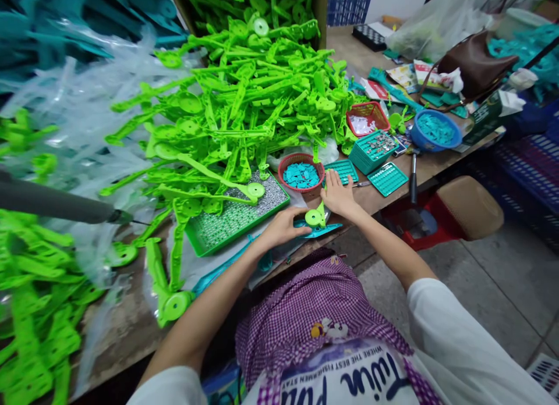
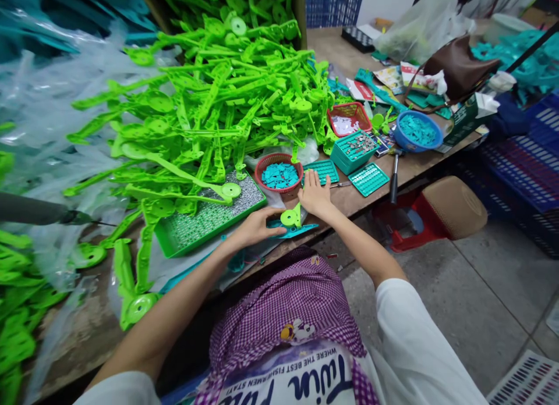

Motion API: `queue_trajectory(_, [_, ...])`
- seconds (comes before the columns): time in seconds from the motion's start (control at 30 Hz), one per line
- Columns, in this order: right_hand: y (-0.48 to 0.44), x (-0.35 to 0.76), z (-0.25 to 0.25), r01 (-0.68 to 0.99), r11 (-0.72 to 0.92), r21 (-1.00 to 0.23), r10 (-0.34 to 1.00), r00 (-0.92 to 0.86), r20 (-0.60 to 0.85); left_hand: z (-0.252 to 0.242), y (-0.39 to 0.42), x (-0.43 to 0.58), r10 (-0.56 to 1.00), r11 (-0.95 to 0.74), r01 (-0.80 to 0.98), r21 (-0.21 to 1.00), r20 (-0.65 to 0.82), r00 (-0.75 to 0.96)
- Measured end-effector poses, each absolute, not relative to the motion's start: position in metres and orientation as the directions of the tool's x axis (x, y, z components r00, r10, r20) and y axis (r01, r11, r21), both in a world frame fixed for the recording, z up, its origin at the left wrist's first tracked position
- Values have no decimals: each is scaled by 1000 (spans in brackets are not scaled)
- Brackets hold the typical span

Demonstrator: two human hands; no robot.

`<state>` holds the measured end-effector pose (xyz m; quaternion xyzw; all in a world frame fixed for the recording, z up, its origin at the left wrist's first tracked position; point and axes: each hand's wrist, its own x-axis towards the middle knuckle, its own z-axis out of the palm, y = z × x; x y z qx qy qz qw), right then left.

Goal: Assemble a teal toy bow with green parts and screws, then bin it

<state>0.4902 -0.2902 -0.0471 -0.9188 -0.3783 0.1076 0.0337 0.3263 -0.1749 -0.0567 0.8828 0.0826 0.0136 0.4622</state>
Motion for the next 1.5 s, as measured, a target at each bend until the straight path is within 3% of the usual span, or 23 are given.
queue_trajectory(0.13, [-290,488,-45,682,-717,-146,697,696,-172,-52,-187,341,174,-591,109,800,-6,985])
queue_trajectory(0.37, [-290,485,-41,671,-726,-151,688,706,-166,-69,-193,365,254,-425,249,870,-149,956])
queue_trajectory(0.77, [-291,489,-49,666,-731,-149,682,710,-175,-69,-196,362,294,-479,262,838,-127,947])
queue_trajectory(0.9, [-299,496,-51,669,-708,-225,705,686,-178,-73,-193,363,283,-468,252,847,-126,951])
queue_trajectory(1.13, [-319,515,-48,763,-575,-296,807,588,-51,-76,-188,364,144,-476,73,876,-4,990])
queue_trajectory(1.3, [-312,519,-51,741,-568,-357,787,616,27,-77,-187,364,143,-540,106,835,-34,989])
queue_trajectory(1.5, [-300,521,-51,773,-580,-255,788,613,64,-76,-189,361,143,-561,109,820,-34,989])
